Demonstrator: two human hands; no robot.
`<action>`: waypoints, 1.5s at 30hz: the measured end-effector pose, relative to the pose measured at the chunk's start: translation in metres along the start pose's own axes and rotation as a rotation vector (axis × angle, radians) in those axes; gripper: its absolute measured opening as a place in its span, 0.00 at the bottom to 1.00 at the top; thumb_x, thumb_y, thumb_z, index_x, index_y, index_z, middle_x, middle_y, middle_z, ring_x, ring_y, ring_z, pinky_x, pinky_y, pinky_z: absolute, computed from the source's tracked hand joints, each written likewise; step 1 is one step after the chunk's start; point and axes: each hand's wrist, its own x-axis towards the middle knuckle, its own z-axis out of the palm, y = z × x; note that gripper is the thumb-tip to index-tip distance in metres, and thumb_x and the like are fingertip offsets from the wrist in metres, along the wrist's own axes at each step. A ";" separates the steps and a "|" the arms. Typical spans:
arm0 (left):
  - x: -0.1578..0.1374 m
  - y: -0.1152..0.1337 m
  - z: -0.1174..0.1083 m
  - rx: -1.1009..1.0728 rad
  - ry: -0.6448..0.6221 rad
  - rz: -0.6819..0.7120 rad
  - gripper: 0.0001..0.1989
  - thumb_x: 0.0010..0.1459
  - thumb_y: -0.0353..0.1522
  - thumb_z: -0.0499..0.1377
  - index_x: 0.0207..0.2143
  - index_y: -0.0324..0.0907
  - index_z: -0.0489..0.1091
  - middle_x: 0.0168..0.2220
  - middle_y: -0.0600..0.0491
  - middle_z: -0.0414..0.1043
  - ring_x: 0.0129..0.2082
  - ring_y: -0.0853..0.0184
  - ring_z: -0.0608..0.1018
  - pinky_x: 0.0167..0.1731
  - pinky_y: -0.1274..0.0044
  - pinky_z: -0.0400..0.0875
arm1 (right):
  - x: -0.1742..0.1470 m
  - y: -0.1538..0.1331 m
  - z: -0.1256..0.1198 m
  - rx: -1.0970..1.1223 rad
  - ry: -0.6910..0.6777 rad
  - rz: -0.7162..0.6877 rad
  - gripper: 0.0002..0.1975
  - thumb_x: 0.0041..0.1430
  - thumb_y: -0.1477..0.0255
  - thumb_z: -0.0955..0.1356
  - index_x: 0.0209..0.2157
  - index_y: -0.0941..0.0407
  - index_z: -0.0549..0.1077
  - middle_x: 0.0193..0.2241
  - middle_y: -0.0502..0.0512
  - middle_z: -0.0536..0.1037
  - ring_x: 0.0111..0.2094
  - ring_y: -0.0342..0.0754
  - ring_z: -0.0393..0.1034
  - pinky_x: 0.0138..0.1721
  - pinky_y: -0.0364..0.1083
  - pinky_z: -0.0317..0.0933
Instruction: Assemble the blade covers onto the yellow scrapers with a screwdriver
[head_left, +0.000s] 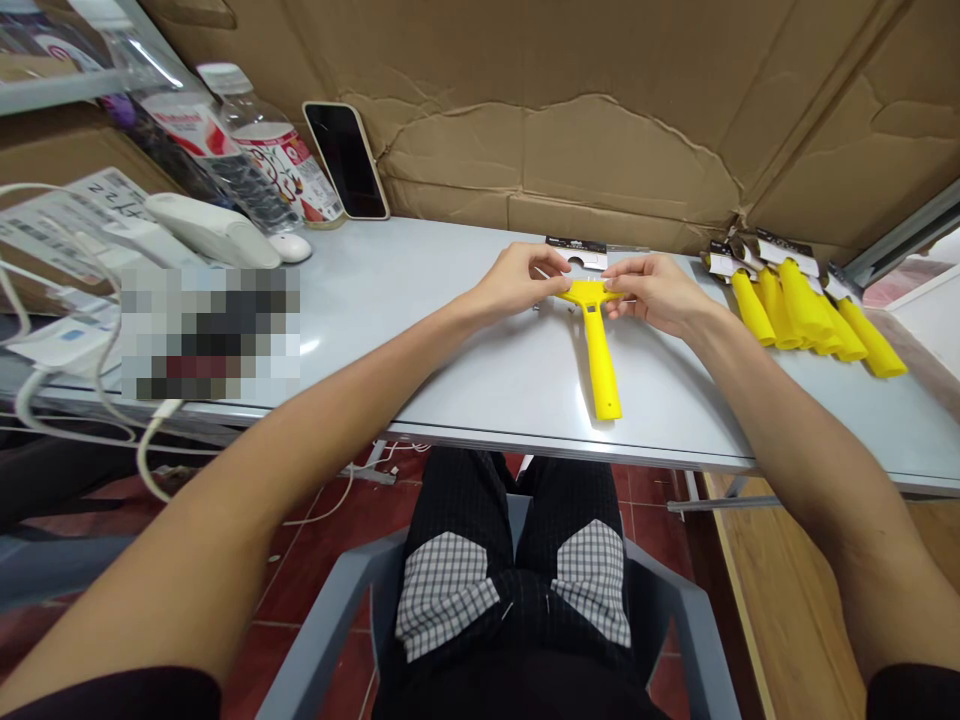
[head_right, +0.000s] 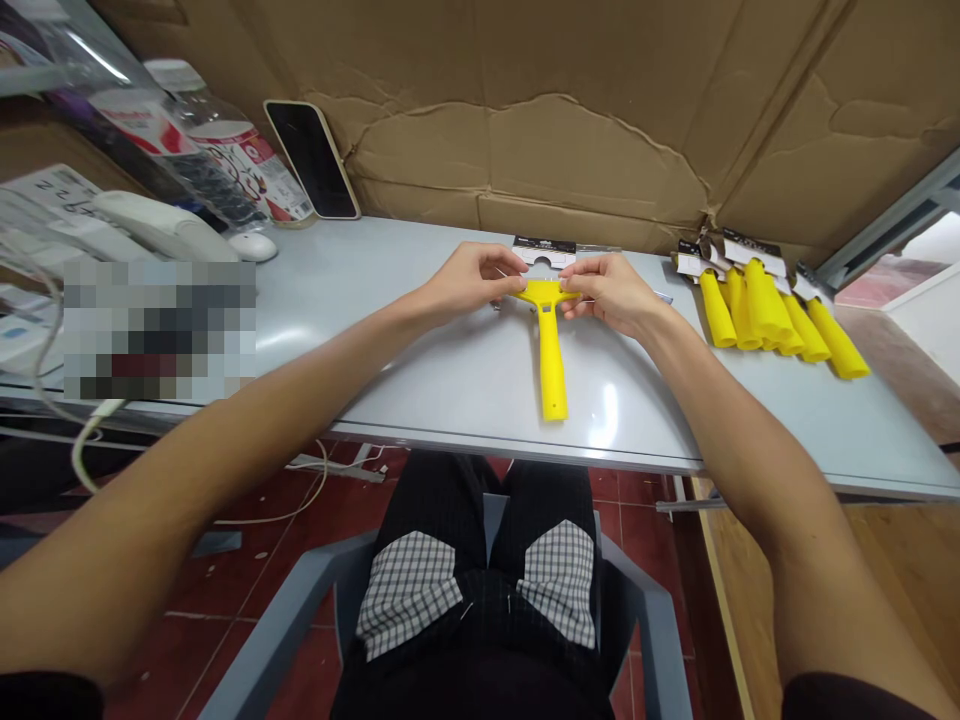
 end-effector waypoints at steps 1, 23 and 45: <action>0.000 0.001 0.000 -0.004 -0.010 -0.004 0.12 0.58 0.33 0.75 0.43 0.42 0.81 0.44 0.47 0.84 0.36 0.65 0.82 0.36 0.71 0.78 | 0.000 0.000 0.000 0.000 -0.001 -0.001 0.08 0.62 0.82 0.80 0.37 0.60 0.81 0.33 0.61 0.85 0.27 0.46 0.80 0.29 0.43 0.78; -0.001 0.002 0.001 -0.142 -0.004 -0.173 0.13 0.58 0.28 0.74 0.45 0.44 0.80 0.45 0.44 0.83 0.36 0.62 0.84 0.35 0.67 0.78 | 0.000 0.001 0.000 -0.016 -0.004 -0.011 0.12 0.60 0.78 0.84 0.36 0.58 0.80 0.31 0.59 0.84 0.26 0.45 0.79 0.31 0.44 0.81; -0.002 0.014 -0.002 -0.456 0.082 -0.248 0.18 0.54 0.22 0.69 0.46 0.42 0.74 0.32 0.54 0.78 0.31 0.70 0.78 0.41 0.72 0.76 | -0.008 -0.011 0.011 0.064 -0.011 0.008 0.04 0.71 0.77 0.76 0.38 0.57 0.81 0.37 0.60 0.85 0.27 0.44 0.78 0.28 0.43 0.76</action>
